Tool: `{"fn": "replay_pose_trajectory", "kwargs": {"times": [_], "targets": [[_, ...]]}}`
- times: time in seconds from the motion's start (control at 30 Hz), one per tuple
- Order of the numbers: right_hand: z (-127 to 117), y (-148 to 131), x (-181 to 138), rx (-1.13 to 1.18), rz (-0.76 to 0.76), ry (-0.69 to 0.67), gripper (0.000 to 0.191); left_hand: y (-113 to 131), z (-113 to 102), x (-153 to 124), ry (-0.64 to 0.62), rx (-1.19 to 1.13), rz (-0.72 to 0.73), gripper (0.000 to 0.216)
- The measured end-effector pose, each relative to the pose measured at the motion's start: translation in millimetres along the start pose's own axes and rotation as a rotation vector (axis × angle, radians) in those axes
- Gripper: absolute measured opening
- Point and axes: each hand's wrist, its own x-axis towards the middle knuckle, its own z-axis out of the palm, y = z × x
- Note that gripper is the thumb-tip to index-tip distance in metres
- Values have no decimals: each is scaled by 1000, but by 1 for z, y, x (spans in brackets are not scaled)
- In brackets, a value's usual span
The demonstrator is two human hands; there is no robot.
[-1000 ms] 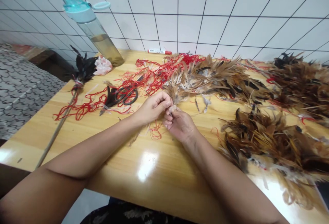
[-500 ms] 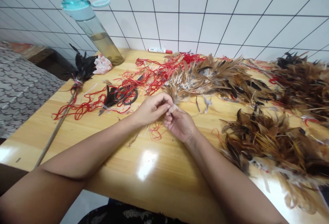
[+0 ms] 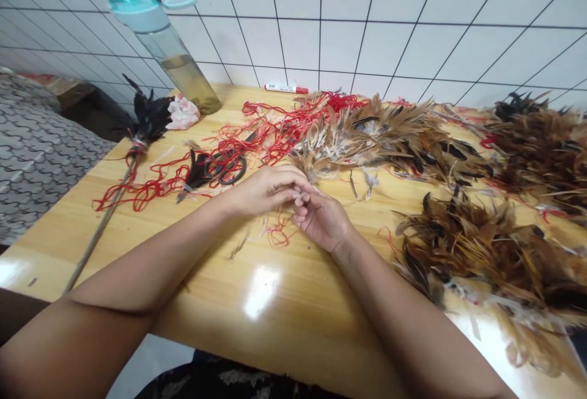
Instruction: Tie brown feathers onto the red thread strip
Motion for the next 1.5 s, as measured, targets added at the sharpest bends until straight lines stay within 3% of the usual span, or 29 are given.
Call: {"fn": "replay_pose_trajectory", "kwargs": {"times": [0.13, 0.4, 0.57, 0.67, 0.83, 1.1, 1.33, 1.5], "targets": [[-1, -1, -1, 1, 31, -4, 16, -2, 1, 0, 9, -12, -16, 20], [2, -2, -1, -31, 16, -19, 15, -2, 11, 0, 149, -119, -41, 10], [-1, 0, -1, -43, -30, -55, 21, 1, 19, -2, 223, -307, -191, 15], [-2, 0, 0, -18, -38, -80, 20, 1, 22, -2, 236, -429, -243, 18], [-2, 0, 0, 18, -32, -81, 17, -3, 20, -2, 236, -409, -267, 14], [2, 1, -1, 83, -16, -30, 22, -10, 14, -2, 136, -456, -274, 10], [3, 0, -1, 106, -13, -8, 21, -7, 21, 0, 257, -617, -290, 19], [4, 0, -1, 123, -12, -18, 18, -9, 20, 1, 238, -507, -299, 13]]}}
